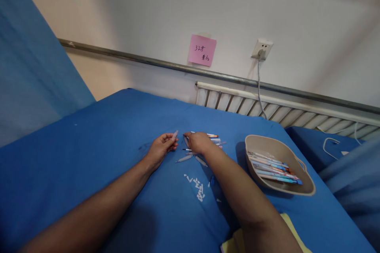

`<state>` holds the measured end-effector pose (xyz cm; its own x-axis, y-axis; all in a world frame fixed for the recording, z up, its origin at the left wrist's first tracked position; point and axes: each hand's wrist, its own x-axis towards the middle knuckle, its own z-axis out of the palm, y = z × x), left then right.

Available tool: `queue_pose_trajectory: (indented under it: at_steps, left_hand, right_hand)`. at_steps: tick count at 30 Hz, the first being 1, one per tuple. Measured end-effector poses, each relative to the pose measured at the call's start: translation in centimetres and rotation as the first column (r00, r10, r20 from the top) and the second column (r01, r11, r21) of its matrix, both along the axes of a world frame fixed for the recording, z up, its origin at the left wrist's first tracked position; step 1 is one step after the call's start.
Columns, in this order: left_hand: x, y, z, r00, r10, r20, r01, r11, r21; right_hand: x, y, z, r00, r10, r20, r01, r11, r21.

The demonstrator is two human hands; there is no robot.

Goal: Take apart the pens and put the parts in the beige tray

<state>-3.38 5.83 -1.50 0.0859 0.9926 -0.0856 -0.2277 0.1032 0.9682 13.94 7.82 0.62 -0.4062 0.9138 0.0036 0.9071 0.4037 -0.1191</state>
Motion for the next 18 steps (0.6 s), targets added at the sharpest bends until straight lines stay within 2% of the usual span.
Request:
queue_pose_trajectory:
  at_steps: [6,9,12,15,18]
  left_hand:
    - [-0.1,0.1,0.0,1.0,0.005,-0.008,-0.005,1.0,0.021]
    - [-0.1,-0.1,0.1,1.0,0.003,-0.025,-0.002,0.999,0.042]
    - [0.2,-0.9,0.5,0.998,-0.033,-0.057,0.037,0.998,0.057]
    - [1.0,-2.5,1.4,0.991,-0.099,-0.092,0.105,0.992,0.066]
    - [1.9,-4.5,2.3,0.971,-0.188,-0.148,0.202,0.976,0.08]
  right_hand:
    - [0.6,-0.6,0.4,0.998,-0.045,-0.043,0.046,0.999,0.013]
    - [1.4,-2.2,0.5,0.968,-0.105,-0.226,0.115,0.993,0.034]
    - [2.0,-5.1,0.4,0.865,-0.119,-0.486,0.139,0.99,0.003]
    - [2.2,-8.3,0.1,0.711,-0.128,-0.692,0.106,0.992,-0.075]
    - [2.3,-10.8,-0.1,0.543,-0.164,-0.824,0.07,0.986,-0.15]
